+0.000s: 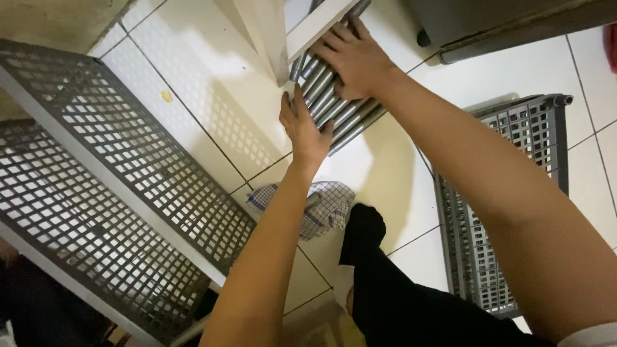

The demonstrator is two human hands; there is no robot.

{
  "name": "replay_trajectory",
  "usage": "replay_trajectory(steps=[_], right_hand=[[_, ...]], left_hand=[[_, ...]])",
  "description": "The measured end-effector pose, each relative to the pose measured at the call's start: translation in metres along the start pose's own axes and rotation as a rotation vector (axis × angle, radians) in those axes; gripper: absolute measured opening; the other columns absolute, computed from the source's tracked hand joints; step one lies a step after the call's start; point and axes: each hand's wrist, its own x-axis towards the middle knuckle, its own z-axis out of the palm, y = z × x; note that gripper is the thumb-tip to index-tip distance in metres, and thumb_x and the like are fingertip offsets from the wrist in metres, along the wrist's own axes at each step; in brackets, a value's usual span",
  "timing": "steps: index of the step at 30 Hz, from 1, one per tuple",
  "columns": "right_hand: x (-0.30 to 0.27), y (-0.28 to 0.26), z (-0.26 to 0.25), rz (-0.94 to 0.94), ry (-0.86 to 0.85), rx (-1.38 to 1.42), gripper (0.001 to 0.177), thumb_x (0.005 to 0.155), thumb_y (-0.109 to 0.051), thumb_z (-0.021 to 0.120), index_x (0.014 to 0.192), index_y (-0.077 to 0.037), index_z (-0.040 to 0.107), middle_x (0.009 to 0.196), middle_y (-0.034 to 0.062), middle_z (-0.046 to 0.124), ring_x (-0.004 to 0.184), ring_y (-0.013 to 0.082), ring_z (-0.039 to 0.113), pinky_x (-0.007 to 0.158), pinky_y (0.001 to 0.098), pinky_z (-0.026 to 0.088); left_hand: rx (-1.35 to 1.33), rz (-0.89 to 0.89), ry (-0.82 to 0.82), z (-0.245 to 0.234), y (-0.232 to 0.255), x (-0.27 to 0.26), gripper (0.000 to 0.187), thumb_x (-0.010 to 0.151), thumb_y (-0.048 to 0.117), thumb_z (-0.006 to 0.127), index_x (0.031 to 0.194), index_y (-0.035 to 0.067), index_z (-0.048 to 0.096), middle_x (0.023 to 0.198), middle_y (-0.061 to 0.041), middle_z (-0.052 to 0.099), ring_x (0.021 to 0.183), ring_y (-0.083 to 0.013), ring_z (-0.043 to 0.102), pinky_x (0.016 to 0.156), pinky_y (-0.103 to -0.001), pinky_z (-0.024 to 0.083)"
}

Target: The person assembles a metal shoe rack by inserting cylindrical rods into the holes of perforated metal panels. They connect multiple panels and rods to form a multi-tiered structure, working on the floor.

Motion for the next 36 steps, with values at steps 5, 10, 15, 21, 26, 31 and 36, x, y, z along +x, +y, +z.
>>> replay_trajectory(steps=[5, 10, 15, 21, 26, 31, 36], right_hand=[[-0.007, -0.010, -0.002, 0.005, 0.018, -0.108, 0.097, 0.061, -0.034, 0.073, 0.151, -0.015, 0.044, 0.145, 0.0163, 0.049, 0.124, 0.0401, 0.048, 0.097, 0.0592, 0.033], [-0.007, -0.012, 0.005, -0.001, 0.068, -0.152, 0.097, 0.060, -0.037, 0.077, 0.149, -0.016, 0.046, 0.146, 0.0187, 0.048, 0.133, 0.0417, 0.043, 0.091, 0.0630, 0.037], [0.012, -0.010, 0.010, -0.073, 0.098, -0.034, 0.077, 0.082, -0.027, 0.064, 0.155, -0.006, 0.047, 0.156, 0.0138, 0.050, 0.144, 0.0381, 0.038, 0.114, 0.0653, 0.023], [-0.002, -0.021, 0.011, -0.013, 0.143, -0.177, 0.068, 0.079, -0.035, 0.065, 0.143, -0.014, 0.059, 0.139, 0.0141, 0.060, 0.128, 0.0357, 0.048, 0.087, 0.0503, 0.044], [-0.027, -0.019, -0.001, -0.010, 0.168, -0.078, 0.063, 0.078, -0.033, 0.065, 0.137, -0.014, 0.063, 0.135, 0.0093, 0.062, 0.121, 0.0339, 0.051, 0.100, 0.0622, 0.032], [-0.036, -0.006, -0.012, 0.045, 0.360, 0.167, 0.047, 0.083, -0.017, 0.061, 0.129, -0.009, 0.068, 0.138, 0.0177, 0.059, 0.136, 0.0380, 0.048, 0.110, 0.0818, 0.018], [-0.052, 0.031, 0.016, 0.614, 0.332, 0.366, 0.054, 0.106, -0.030, 0.054, 0.154, -0.007, 0.043, 0.161, 0.0304, 0.023, 0.148, 0.0535, 0.020, 0.117, 0.0711, 0.017]], left_hand=[[0.030, 0.094, 0.072, 0.001, -0.007, 0.003, 0.116, 0.071, 0.017, 0.099, 0.159, 0.002, 0.025, 0.156, -0.028, 0.028, 0.139, -0.0483, 0.036, 0.115, -0.062, 0.040], [0.020, 0.055, 0.026, -0.008, 0.000, 0.006, 0.121, 0.070, 0.015, 0.099, 0.161, 0.006, 0.020, 0.158, -0.023, 0.028, 0.140, -0.0483, 0.036, 0.115, -0.063, 0.039], [0.052, 0.136, 0.059, -0.008, -0.006, 0.009, 0.125, 0.064, 0.019, 0.103, 0.160, 0.003, 0.024, 0.155, -0.028, 0.031, 0.139, -0.0499, 0.039, 0.117, -0.064, 0.035], [-0.005, 0.248, 0.130, -0.006, -0.013, 0.013, 0.106, 0.076, 0.028, 0.096, 0.156, 0.001, 0.032, 0.151, -0.028, 0.037, 0.135, -0.0478, 0.041, 0.115, -0.063, 0.039], [0.016, 0.262, 0.101, -0.003, -0.012, 0.010, 0.096, 0.088, 0.046, 0.078, 0.159, 0.005, 0.029, 0.155, -0.028, 0.032, 0.136, -0.0514, 0.039, 0.114, -0.066, 0.035], [0.057, 0.209, 0.020, 0.001, -0.015, 0.008, 0.092, 0.087, 0.037, 0.083, 0.158, 0.007, 0.033, 0.156, -0.024, 0.033, 0.135, -0.0478, 0.040, 0.104, -0.067, 0.044], [0.145, 0.293, -0.009, -0.004, -0.014, 0.013, 0.089, 0.090, 0.054, 0.072, 0.156, 0.006, 0.036, 0.155, -0.024, 0.038, 0.139, -0.0458, 0.039, 0.100, -0.068, 0.042]])
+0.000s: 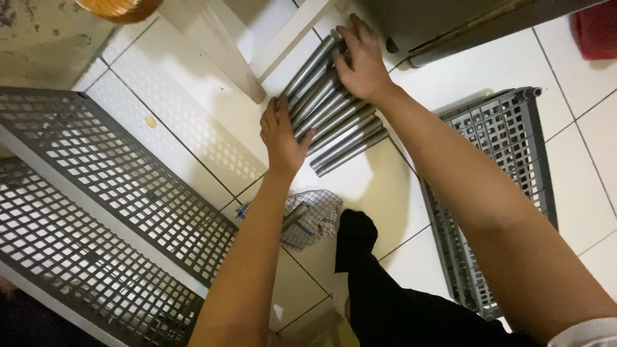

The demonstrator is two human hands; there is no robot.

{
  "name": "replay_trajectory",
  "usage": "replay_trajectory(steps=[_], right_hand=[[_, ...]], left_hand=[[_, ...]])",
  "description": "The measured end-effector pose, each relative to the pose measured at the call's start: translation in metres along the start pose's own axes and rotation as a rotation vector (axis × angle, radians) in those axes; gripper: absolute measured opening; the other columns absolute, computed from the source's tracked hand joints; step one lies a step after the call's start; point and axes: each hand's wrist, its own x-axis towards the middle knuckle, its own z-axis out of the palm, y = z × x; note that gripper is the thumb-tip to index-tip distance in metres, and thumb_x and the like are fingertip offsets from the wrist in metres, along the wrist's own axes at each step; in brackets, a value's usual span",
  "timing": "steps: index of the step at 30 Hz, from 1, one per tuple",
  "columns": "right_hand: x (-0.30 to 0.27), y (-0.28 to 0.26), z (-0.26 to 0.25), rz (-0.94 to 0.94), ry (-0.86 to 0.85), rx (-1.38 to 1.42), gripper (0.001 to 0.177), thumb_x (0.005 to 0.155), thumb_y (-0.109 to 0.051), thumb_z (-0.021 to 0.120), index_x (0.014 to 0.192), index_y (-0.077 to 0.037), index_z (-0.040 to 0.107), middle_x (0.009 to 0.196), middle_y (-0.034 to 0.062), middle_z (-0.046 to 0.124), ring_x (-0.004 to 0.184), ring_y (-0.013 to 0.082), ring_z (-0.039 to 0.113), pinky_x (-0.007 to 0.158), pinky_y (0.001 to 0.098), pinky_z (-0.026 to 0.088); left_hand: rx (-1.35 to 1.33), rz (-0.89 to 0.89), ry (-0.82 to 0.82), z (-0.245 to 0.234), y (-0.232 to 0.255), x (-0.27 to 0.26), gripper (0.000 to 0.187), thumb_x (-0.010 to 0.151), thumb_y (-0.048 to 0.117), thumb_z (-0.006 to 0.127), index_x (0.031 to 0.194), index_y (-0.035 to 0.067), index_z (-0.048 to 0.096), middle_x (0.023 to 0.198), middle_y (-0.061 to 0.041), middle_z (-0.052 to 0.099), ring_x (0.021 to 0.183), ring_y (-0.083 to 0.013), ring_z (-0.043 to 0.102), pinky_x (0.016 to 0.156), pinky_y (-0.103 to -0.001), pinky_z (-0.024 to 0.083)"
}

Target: The person assembles a metal shoe rack by inserting cylindrical rods into the holes of perforated metal panels. They connect multiple panels and rods to form a multi-tiered structure, working on the floor.

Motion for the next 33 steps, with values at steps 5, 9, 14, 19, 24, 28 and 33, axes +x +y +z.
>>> replay_trajectory(steps=[5, 9, 14, 19, 24, 28, 33], right_hand=[[-0.015, -0.001, -0.010, -0.060, -0.122, 0.089, 0.058, 0.104, -0.021, 0.050, 0.153, 0.004, 0.034, 0.157, 0.0319, 0.036, 0.145, 0.0482, 0.033, 0.119, 0.0597, 0.026], [-0.033, -0.003, -0.014, 0.011, -0.135, 0.215, 0.062, 0.109, -0.022, 0.048, 0.162, -0.009, 0.019, 0.167, 0.0190, 0.028, 0.153, 0.0405, 0.023, 0.124, 0.0540, 0.021], [-0.093, 0.027, 0.002, -0.244, 0.117, 0.088, 0.054, 0.080, -0.016, 0.063, 0.132, -0.009, 0.054, 0.127, 0.0160, 0.049, 0.122, 0.0364, 0.047, 0.105, 0.0507, 0.037], [-0.182, 0.021, 0.004, -0.384, -0.149, -0.165, 0.052, 0.059, -0.046, 0.081, 0.102, -0.022, 0.065, 0.114, 0.0032, 0.058, 0.107, 0.0288, 0.055, 0.096, 0.0487, 0.041], [-0.213, 0.014, 0.001, -0.422, -0.030, -0.352, 0.024, 0.088, -0.038, 0.071, 0.107, -0.025, 0.068, 0.110, -0.0037, 0.064, 0.112, 0.0201, 0.057, 0.105, 0.0487, 0.031], [-0.197, 0.012, -0.007, -0.477, 0.099, -0.181, 0.024, 0.088, -0.038, 0.071, 0.105, -0.022, 0.070, 0.101, -0.0007, 0.063, 0.104, 0.0221, 0.059, 0.103, 0.0539, 0.031], [-0.153, 0.007, -0.017, -0.557, 0.272, -0.281, 0.015, 0.097, -0.034, 0.064, 0.100, -0.022, 0.073, 0.108, 0.0019, 0.064, 0.113, 0.0272, 0.055, 0.105, 0.0636, 0.024]], left_hand=[[0.056, -0.097, -0.111, -0.008, 0.013, 0.012, 0.097, 0.082, 0.038, 0.090, 0.156, 0.011, 0.034, 0.158, -0.018, 0.035, 0.143, -0.0416, 0.035, 0.106, -0.065, 0.036], [0.121, -0.031, -0.084, -0.007, 0.011, 0.011, 0.100, 0.085, 0.059, 0.082, 0.158, 0.011, 0.034, 0.153, -0.020, 0.040, 0.137, -0.0433, 0.040, 0.105, -0.063, 0.037], [0.268, 0.003, -0.169, -0.016, 0.022, 0.023, 0.104, 0.077, 0.054, 0.089, 0.156, 0.012, 0.037, 0.152, -0.021, 0.038, 0.140, -0.0415, 0.035, 0.105, -0.059, 0.038], [0.233, 0.128, -0.228, -0.008, 0.019, 0.032, 0.107, 0.081, 0.048, 0.090, 0.161, 0.011, 0.029, 0.158, -0.026, 0.028, 0.146, -0.0452, 0.030, 0.112, -0.059, 0.038], [0.299, 0.175, -0.368, -0.008, 0.023, 0.040, 0.097, 0.090, 0.056, 0.079, 0.163, 0.017, 0.027, 0.160, -0.024, 0.024, 0.148, -0.0451, 0.028, 0.116, -0.066, 0.031], [0.341, 0.200, -0.362, -0.003, 0.019, 0.039, 0.093, 0.090, 0.059, 0.074, 0.163, 0.023, 0.029, 0.159, -0.023, 0.025, 0.147, -0.0436, 0.029, 0.114, -0.066, 0.032], [0.388, 0.253, -0.345, 0.000, 0.019, 0.034, 0.088, 0.090, 0.057, 0.075, 0.160, 0.027, 0.032, 0.152, -0.023, 0.031, 0.140, -0.0431, 0.035, 0.110, -0.066, 0.035]])
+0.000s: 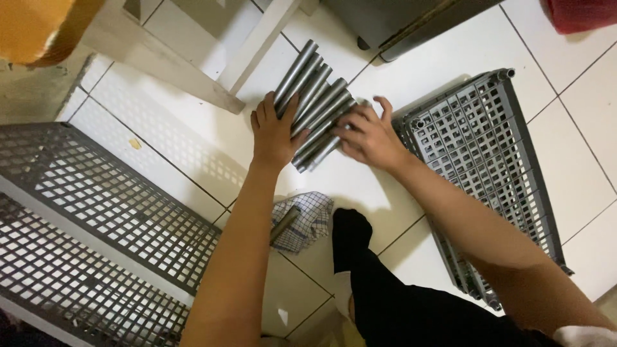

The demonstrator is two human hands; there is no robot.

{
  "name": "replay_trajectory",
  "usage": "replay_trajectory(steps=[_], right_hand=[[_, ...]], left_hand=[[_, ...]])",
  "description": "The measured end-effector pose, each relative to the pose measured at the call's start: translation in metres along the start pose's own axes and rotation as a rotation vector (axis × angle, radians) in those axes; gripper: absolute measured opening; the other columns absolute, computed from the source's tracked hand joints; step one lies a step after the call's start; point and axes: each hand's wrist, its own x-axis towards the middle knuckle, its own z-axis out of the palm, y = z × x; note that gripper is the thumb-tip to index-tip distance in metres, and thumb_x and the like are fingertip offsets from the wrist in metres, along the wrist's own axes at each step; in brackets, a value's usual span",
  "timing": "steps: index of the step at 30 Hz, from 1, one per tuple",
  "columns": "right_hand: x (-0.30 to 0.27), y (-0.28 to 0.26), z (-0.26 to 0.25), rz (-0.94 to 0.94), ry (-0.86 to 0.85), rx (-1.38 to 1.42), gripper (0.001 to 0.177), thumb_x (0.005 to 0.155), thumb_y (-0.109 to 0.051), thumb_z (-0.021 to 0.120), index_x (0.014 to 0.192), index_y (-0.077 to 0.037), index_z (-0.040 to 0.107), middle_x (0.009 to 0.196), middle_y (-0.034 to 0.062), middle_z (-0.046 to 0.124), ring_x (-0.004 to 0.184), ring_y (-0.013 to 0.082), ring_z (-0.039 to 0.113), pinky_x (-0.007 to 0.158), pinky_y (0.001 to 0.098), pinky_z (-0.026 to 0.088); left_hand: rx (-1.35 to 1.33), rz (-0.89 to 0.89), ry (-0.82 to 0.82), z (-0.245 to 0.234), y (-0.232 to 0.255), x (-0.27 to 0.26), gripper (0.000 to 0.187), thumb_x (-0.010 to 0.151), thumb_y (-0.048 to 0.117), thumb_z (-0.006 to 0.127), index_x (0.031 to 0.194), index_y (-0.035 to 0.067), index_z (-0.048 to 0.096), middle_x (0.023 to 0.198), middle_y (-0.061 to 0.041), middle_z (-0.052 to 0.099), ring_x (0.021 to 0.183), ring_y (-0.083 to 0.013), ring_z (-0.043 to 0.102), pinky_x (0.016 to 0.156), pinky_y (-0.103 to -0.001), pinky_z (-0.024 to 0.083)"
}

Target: The person assembles a metal shoe rack by inserting cylindrical rods into the holes of perforated metal panels. They connect multiple panels and rods to form a multi-tiered structure, working on the floor.

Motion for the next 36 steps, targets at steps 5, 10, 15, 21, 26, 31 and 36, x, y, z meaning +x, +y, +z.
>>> replay_trajectory(steps=[5, 10, 15, 21, 26, 31, 36], right_hand=[[0.030, 0.019, 0.016, -0.011, 0.052, 0.015, 0.014, 0.094, -0.029, 0.068, 0.104, -0.021, 0.074, 0.111, 0.0033, 0.064, 0.113, 0.0288, 0.054, 0.105, 0.0641, 0.024], [0.041, 0.029, 0.030, -0.013, 0.077, 0.019, 0.019, 0.089, -0.024, 0.074, 0.107, -0.021, 0.076, 0.118, 0.0053, 0.063, 0.115, 0.0315, 0.053, 0.105, 0.0625, 0.026], [0.031, 0.020, 0.028, 0.071, 0.015, 0.008, 0.034, 0.085, -0.024, 0.075, 0.119, -0.020, 0.074, 0.121, 0.0079, 0.062, 0.113, 0.0337, 0.053, 0.103, 0.0597, 0.030], [-0.018, -0.020, 0.015, 0.504, 0.093, 0.221, 0.035, 0.089, -0.017, 0.067, 0.124, -0.015, 0.068, 0.110, 0.0088, 0.057, 0.099, 0.0325, 0.056, 0.091, 0.0488, 0.043], [-0.047, -0.040, 0.008, 0.934, -0.308, 0.443, 0.031, 0.084, -0.031, 0.072, 0.112, -0.024, 0.062, 0.074, 0.0015, 0.071, 0.069, 0.0293, 0.071, 0.068, 0.0474, 0.054], [-0.020, -0.051, -0.009, 1.123, -0.281, 0.747, 0.039, 0.083, -0.018, 0.070, 0.118, -0.015, 0.054, 0.085, 0.0120, 0.074, 0.074, 0.0305, 0.075, 0.064, 0.0422, 0.056], [-0.012, -0.037, -0.003, 1.259, -0.073, 0.972, 0.049, 0.086, -0.002, 0.066, 0.131, -0.009, 0.047, 0.101, 0.0214, 0.064, 0.087, 0.0320, 0.074, 0.072, 0.0368, 0.064]], left_hand=[[-0.015, -0.025, 0.021, 0.005, -0.002, 0.002, 0.088, 0.086, 0.051, 0.078, 0.157, 0.021, 0.035, 0.141, -0.020, 0.041, 0.130, -0.0417, 0.044, 0.104, -0.062, 0.043], [0.045, -0.009, 0.041, 0.002, -0.003, 0.000, 0.078, 0.094, 0.040, 0.071, 0.161, 0.024, 0.033, 0.135, -0.017, 0.045, 0.126, -0.0376, 0.046, 0.101, -0.057, 0.047], [0.053, -0.076, 0.017, -0.009, 0.006, 0.001, 0.071, 0.098, 0.044, 0.066, 0.159, 0.021, 0.036, 0.136, -0.016, 0.047, 0.126, -0.0351, 0.048, 0.095, -0.055, 0.052], [0.021, -0.124, 0.026, -0.003, 0.007, -0.001, 0.064, 0.106, 0.049, 0.053, 0.160, 0.019, 0.037, 0.142, -0.017, 0.047, 0.130, -0.0354, 0.045, 0.092, -0.057, 0.052], [0.071, -0.102, 0.039, -0.019, 0.019, 0.005, 0.072, 0.104, 0.052, 0.057, 0.164, 0.024, 0.029, 0.147, -0.019, 0.044, 0.131, -0.0385, 0.046, 0.091, -0.059, 0.053], [0.022, -0.068, 0.016, -0.008, 0.022, 0.019, 0.075, 0.103, 0.060, 0.056, 0.165, 0.033, 0.023, 0.156, -0.023, 0.032, 0.141, -0.0438, 0.035, 0.097, -0.068, 0.044], [-0.021, -0.034, -0.014, -0.001, 0.026, 0.017, 0.070, 0.108, 0.048, 0.055, 0.166, 0.041, 0.017, 0.163, -0.026, 0.019, 0.151, -0.0449, 0.023, 0.105, -0.065, 0.037]])
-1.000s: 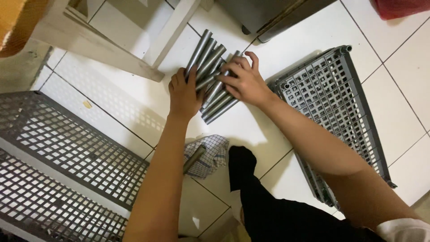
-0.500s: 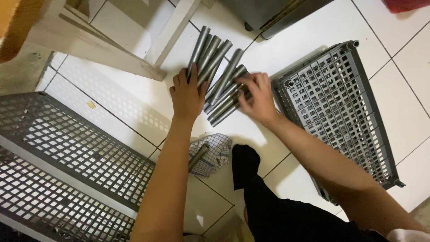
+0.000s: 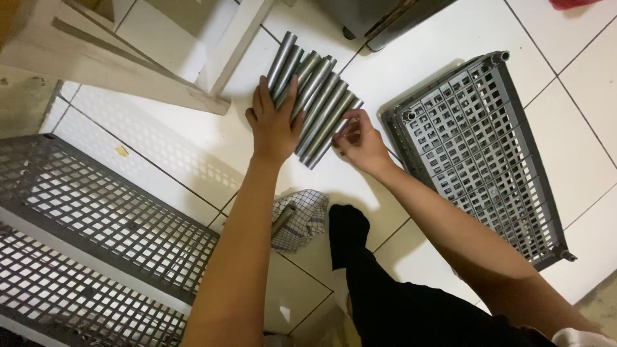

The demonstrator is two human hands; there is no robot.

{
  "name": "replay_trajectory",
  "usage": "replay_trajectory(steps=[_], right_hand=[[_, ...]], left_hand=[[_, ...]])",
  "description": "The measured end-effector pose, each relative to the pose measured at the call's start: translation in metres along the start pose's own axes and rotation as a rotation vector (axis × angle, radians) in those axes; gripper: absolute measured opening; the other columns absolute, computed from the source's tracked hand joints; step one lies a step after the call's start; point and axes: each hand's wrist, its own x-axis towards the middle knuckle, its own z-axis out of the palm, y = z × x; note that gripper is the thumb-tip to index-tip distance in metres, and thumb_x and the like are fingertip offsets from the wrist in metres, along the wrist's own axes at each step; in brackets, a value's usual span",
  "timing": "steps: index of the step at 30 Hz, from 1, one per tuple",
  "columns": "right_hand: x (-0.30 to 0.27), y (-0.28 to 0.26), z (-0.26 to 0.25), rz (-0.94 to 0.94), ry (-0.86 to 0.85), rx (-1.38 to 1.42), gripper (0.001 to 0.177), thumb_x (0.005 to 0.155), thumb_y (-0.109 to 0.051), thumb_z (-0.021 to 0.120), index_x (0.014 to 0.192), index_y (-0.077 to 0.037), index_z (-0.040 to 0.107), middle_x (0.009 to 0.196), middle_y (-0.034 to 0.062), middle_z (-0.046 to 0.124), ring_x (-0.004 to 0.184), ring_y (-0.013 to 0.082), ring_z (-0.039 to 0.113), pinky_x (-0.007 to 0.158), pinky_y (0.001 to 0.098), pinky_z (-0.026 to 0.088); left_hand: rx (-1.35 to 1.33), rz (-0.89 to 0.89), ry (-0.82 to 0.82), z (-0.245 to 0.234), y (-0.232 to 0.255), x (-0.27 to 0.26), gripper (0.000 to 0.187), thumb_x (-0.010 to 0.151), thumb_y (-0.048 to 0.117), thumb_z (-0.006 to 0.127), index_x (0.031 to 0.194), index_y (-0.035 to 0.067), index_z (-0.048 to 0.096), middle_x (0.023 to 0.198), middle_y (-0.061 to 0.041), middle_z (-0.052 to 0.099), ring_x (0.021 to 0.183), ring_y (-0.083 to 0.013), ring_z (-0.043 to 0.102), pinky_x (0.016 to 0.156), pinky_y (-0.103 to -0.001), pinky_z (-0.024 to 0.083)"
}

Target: The person assembles a metal shoe rack by inserting cylindrical rods into the holes of perforated metal panels. They connect multiple panels and rods to form a multi-tiered structure, working on the floor.

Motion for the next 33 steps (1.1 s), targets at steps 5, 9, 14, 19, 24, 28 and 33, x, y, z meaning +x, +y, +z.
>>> replay_trajectory(steps=[5, 9, 14, 19, 24, 28, 33], right_hand=[[0.004, -0.006, -0.002, -0.023, 0.023, -0.030, 0.049, 0.089, -0.002, 0.067, 0.132, -0.008, 0.044, 0.105, 0.0267, 0.062, 0.093, 0.0387, 0.073, 0.077, 0.0451, 0.064], [0.004, -0.026, -0.007, -0.155, 0.013, -0.305, 0.050, 0.090, -0.001, 0.071, 0.131, -0.007, 0.043, 0.096, 0.0254, 0.067, 0.088, 0.0429, 0.074, 0.074, 0.0484, 0.060], [0.015, -0.030, -0.017, -0.207, -0.034, -0.461, 0.049, 0.094, -0.012, 0.071, 0.129, -0.012, 0.037, 0.086, 0.0207, 0.071, 0.079, 0.0418, 0.073, 0.067, 0.0496, 0.055], [0.024, -0.017, -0.017, -0.199, 0.022, -0.464, 0.046, 0.092, -0.022, 0.075, 0.120, -0.013, 0.039, 0.075, 0.0141, 0.069, 0.071, 0.0360, 0.071, 0.067, 0.0468, 0.052], [0.027, 0.000, -0.017, -0.287, 0.125, -0.428, 0.035, 0.090, -0.017, 0.075, 0.112, -0.010, 0.049, 0.073, 0.0126, 0.059, 0.069, 0.0343, 0.066, 0.065, 0.0447, 0.051], [0.045, -0.012, -0.017, -0.517, 0.215, -0.467, 0.024, 0.090, -0.009, 0.074, 0.104, -0.006, 0.054, 0.086, 0.0202, 0.057, 0.082, 0.0459, 0.066, 0.071, 0.0526, 0.052], [0.080, -0.040, -0.004, -0.994, 0.198, -0.466, 0.033, 0.100, -0.018, 0.063, 0.131, -0.005, 0.063, 0.124, 0.0192, 0.060, 0.124, 0.0407, 0.055, 0.105, 0.0504, 0.044]], left_hand=[[0.037, 0.025, 0.022, 0.003, -0.002, -0.006, 0.071, 0.107, 0.042, 0.059, 0.166, 0.040, 0.019, 0.163, -0.028, 0.018, 0.150, -0.0455, 0.024, 0.108, -0.063, 0.036], [0.045, -0.019, -0.006, -0.004, 0.001, -0.008, 0.076, 0.106, 0.045, 0.062, 0.167, 0.041, 0.016, 0.166, -0.025, 0.017, 0.152, -0.0442, 0.025, 0.111, -0.061, 0.037], [-0.031, -0.056, -0.029, -0.011, 0.005, -0.008, 0.088, 0.101, 0.041, 0.071, 0.168, 0.036, 0.014, 0.167, -0.023, 0.013, 0.153, -0.0448, 0.022, 0.111, -0.067, 0.037], [-0.067, -0.085, -0.002, -0.009, 0.001, -0.009, 0.088, 0.098, 0.040, 0.073, 0.167, 0.033, 0.019, 0.168, -0.021, 0.014, 0.153, -0.0439, 0.023, 0.111, -0.069, 0.038], [-0.095, -0.110, 0.051, -0.006, -0.002, -0.010, 0.089, 0.095, 0.048, 0.075, 0.165, 0.028, 0.025, 0.165, -0.018, 0.021, 0.151, -0.0410, 0.028, 0.108, -0.069, 0.041], [-0.156, -0.190, 0.130, -0.006, 0.008, -0.023, 0.086, 0.095, 0.053, 0.073, 0.162, 0.023, 0.030, 0.164, -0.021, 0.021, 0.152, -0.0436, 0.024, 0.109, -0.073, 0.035], [-0.940, -0.743, 0.751, 0.039, 0.029, -0.050, 0.064, 0.105, 0.026, 0.063, 0.156, 0.000, 0.035, 0.154, -0.032, 0.033, 0.147, -0.0462, 0.034, 0.122, -0.055, 0.027]])
